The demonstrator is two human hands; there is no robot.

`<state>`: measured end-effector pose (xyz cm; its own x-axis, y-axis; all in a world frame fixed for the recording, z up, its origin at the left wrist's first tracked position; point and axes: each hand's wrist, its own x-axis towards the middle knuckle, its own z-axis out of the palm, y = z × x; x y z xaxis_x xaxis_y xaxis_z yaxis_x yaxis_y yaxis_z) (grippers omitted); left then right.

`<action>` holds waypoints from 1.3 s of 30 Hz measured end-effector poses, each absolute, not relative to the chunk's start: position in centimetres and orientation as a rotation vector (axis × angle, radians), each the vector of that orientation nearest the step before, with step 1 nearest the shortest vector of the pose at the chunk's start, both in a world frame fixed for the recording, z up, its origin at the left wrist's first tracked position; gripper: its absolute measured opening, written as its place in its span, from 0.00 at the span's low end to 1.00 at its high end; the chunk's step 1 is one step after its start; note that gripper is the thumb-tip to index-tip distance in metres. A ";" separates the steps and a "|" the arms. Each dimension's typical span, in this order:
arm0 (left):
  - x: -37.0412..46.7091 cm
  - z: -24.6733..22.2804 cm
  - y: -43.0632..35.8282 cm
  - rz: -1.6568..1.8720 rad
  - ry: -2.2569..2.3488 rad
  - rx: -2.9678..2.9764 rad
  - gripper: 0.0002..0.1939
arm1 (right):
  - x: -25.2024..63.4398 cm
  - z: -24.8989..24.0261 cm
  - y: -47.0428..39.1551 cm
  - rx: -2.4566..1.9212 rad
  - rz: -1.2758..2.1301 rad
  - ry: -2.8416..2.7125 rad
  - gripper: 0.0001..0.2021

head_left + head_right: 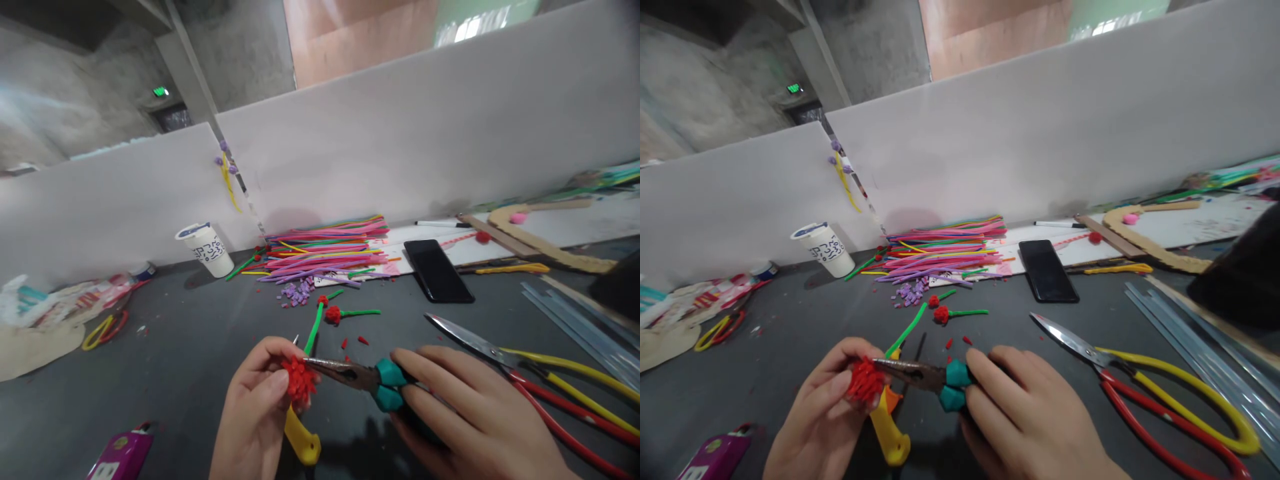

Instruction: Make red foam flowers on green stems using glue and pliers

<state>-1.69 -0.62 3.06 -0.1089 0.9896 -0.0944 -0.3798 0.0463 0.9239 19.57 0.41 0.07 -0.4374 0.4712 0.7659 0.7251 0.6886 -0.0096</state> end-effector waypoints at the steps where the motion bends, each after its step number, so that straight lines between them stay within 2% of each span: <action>1: -1.7 3.1 -0.6 1.417 1.036 0.808 0.07 | 19.6 0.3 0.5 -0.912 -0.345 -2.097 0.08; 6: -1.7 3.3 -0.5 1.466 1.031 0.788 0.10 | 19.6 1.4 0.7 -0.978 -0.019 -2.024 0.07; 10: -1.7 3.2 -0.5 1.507 1.039 0.796 0.10 | 19.4 1.5 0.4 -0.979 0.096 -2.027 0.07; 23: -1.6 3.1 -0.5 1.504 1.121 0.912 0.11 | 19.6 1.8 0.5 -0.978 0.156 -2.018 0.07; 30: -1.6 2.8 -0.6 1.545 1.214 1.057 0.06 | 19.5 1.9 0.5 -0.988 0.207 -2.041 0.07; 39: -1.4 2.9 -0.6 1.524 1.192 0.998 0.08 | 19.7 1.4 0.4 -0.980 0.186 -2.105 0.08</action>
<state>-1.38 -0.58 2.92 -0.2398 0.9693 0.0537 -0.1812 -0.0990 0.9785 19.65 0.38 1.42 -0.3896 0.6995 0.5991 0.5837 0.6907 -0.4269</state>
